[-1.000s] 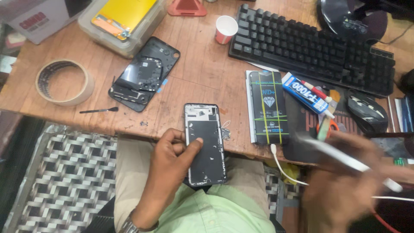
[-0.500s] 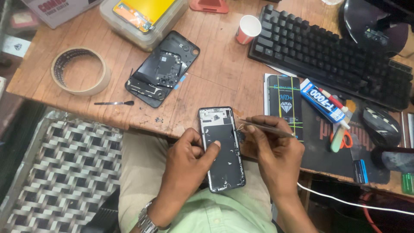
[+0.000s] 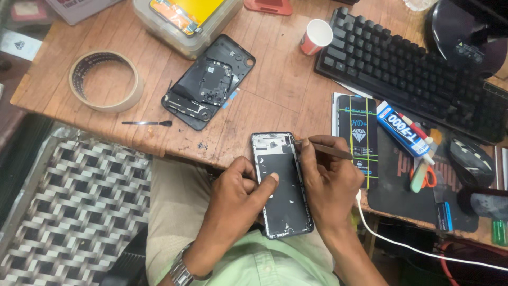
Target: The person uses a metal prying tool to remove adhesive residue from the back of a disassembled smartphone. They repeatedly scrape the surface, occasionally applying liquid from a small bottle to assist in residue removal. The person also handles small blue adhesive pieces and a second disassembled phone on the table.
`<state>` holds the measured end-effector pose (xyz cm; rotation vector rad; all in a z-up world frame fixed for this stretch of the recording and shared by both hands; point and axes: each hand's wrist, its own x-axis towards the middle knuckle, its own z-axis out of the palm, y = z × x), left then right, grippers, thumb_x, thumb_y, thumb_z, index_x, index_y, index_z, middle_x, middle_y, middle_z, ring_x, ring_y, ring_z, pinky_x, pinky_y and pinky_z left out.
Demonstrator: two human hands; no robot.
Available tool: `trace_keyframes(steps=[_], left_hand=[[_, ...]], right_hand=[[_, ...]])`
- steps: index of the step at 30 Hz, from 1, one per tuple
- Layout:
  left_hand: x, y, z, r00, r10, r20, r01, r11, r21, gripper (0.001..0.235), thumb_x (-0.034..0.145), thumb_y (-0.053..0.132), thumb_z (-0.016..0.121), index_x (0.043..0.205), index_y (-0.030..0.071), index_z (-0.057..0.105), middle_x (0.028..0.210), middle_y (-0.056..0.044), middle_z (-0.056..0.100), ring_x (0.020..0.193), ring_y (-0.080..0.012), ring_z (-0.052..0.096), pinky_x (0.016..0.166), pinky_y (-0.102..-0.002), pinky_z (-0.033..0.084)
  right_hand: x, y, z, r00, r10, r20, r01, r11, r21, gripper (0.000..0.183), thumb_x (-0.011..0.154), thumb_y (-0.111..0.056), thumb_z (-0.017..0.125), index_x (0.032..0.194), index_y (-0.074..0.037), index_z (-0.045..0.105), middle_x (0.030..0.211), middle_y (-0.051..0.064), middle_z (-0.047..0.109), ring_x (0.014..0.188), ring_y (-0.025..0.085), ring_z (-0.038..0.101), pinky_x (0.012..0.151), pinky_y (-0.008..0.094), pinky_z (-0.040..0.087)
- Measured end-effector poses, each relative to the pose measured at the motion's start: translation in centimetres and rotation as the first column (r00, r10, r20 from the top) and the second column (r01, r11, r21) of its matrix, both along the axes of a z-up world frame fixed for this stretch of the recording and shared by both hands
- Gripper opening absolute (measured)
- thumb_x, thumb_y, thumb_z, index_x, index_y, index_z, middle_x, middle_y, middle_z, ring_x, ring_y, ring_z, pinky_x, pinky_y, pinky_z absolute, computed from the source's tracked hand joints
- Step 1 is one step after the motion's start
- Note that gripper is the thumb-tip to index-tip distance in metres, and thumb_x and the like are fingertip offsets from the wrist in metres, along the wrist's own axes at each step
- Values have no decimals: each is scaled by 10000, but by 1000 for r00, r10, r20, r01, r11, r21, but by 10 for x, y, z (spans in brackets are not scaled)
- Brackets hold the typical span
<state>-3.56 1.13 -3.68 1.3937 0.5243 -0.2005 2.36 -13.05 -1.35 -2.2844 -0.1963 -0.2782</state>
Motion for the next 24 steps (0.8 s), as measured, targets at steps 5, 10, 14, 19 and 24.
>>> trace_keyframes(steps=[5,10,14,19,24], left_hand=[[0,0,0,999,-17,-27,17,1000,16,285,879,204,738,827,21,526,528,-58,663,423,-51,527,364,-266,374],[0,-1,1,1000,-1,13,1,1000,-27,279,875,203,737,832,27,525,537,-60,670,434,-47,554,363,-264,396],[1,0,3,1000,-19,-24,20,1000,8,289,867,219,736,821,32,520,531,-59,676,424,-55,578,367,-267,419],[1,6,4,995,-99,-25,102,980,170,330,875,269,753,813,14,554,502,-62,650,406,-90,537,392,-291,407],[3,14,7,988,-153,-21,155,978,140,287,868,272,732,847,26,587,525,-60,691,412,-98,599,401,-288,445]], right_hand=[[1,3,-1,999,23,47,-23,1000,2,157,1016,-126,677,1040,28,659,883,104,786,787,120,772,657,251,602],[3,4,0,994,71,85,-67,996,-53,131,1019,-104,674,1033,25,657,888,114,781,794,143,778,664,256,604],[5,6,2,994,69,83,-59,991,-119,101,1000,-86,691,1010,13,675,862,119,777,752,156,777,637,261,585],[11,6,5,971,182,155,-162,978,-135,88,999,-64,710,1029,13,681,873,108,761,743,147,756,629,265,556],[16,8,7,958,265,108,-255,962,-99,89,967,-56,732,1026,0,694,881,92,756,697,142,731,577,266,543]])
